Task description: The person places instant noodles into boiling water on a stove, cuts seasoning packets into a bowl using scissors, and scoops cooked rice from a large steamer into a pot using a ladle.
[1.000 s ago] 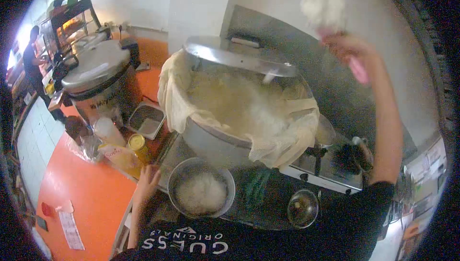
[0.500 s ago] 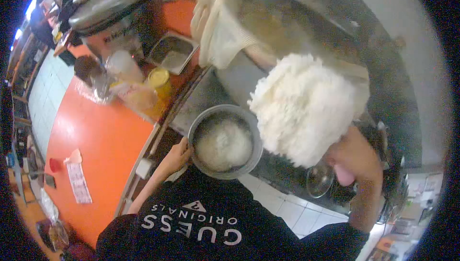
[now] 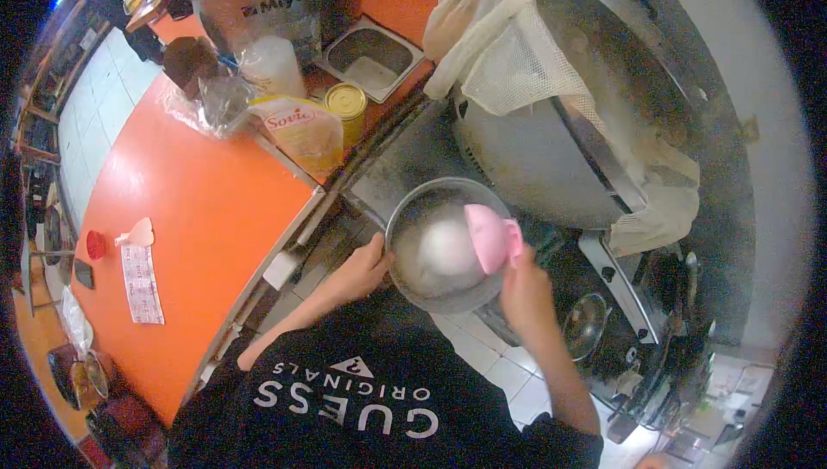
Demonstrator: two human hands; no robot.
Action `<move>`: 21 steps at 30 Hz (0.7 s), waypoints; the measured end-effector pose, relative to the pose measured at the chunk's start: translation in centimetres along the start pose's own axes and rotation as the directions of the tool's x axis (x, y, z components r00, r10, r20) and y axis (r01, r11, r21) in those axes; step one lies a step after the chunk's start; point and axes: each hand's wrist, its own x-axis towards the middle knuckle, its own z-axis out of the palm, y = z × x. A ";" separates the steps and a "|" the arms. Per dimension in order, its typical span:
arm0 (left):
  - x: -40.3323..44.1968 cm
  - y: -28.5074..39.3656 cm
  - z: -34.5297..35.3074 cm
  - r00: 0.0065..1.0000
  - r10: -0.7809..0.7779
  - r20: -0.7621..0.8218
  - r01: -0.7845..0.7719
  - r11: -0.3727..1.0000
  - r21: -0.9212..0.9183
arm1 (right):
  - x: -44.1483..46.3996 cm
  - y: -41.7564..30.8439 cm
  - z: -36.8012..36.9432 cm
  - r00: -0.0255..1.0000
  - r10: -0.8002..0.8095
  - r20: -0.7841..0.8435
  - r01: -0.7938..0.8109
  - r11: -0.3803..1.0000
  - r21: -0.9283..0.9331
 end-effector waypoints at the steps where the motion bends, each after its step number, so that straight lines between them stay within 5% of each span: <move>1: 0.0 0.4 -0.2 0.999 -0.030 0.023 0.031 0.999 -0.037 | 0.3 1.9 -0.1 0.997 0.010 0.081 -0.021 0.991 0.130; 4: -0.3 1.1 -0.6 0.997 -0.056 0.046 0.060 0.994 -0.093 | 1.2 4.5 0.5 0.727 0.042 0.685 -0.451 0.781 0.432; 7: 0.3 -0.6 0.2 1.000 0.003 0.010 -0.002 0.998 -0.060 | 4.0 2.6 4.7 0.795 -0.123 0.594 -0.067 0.955 0.287; 10: 0.4 -1.1 0.6 0.999 -0.021 0.030 0.022 0.999 -0.044 | 6.5 0.7 6.4 0.862 -0.344 0.372 0.314 0.939 0.140; 12: 0.5 -0.5 0.0 0.999 -0.029 0.030 0.028 1.000 0.014 | 7.7 -0.3 5.1 0.873 -0.357 0.331 0.337 0.934 0.121; 13: 0.8 -0.4 -0.1 0.999 -0.023 0.028 0.023 1.000 -0.004 | 7.3 -3.0 1.0 0.833 -0.047 0.551 0.016 0.998 0.062; 15: 0.8 -1.0 0.3 0.999 -0.027 0.030 0.029 0.998 -0.048 | 5.6 -2.4 -3.5 0.857 -0.304 0.415 0.293 0.952 0.092; 19: 1.4 0.0 -0.2 0.998 -0.001 -0.061 0.001 1.000 0.005 | -0.7 -6.8 -17.1 0.866 0.012 0.500 -0.110 0.980 0.166; 21: 2.4 0.8 -0.7 0.998 0.008 -0.059 -0.009 1.000 -0.009 | -3.7 -4.2 -21.8 0.948 0.013 0.319 -0.101 0.960 0.260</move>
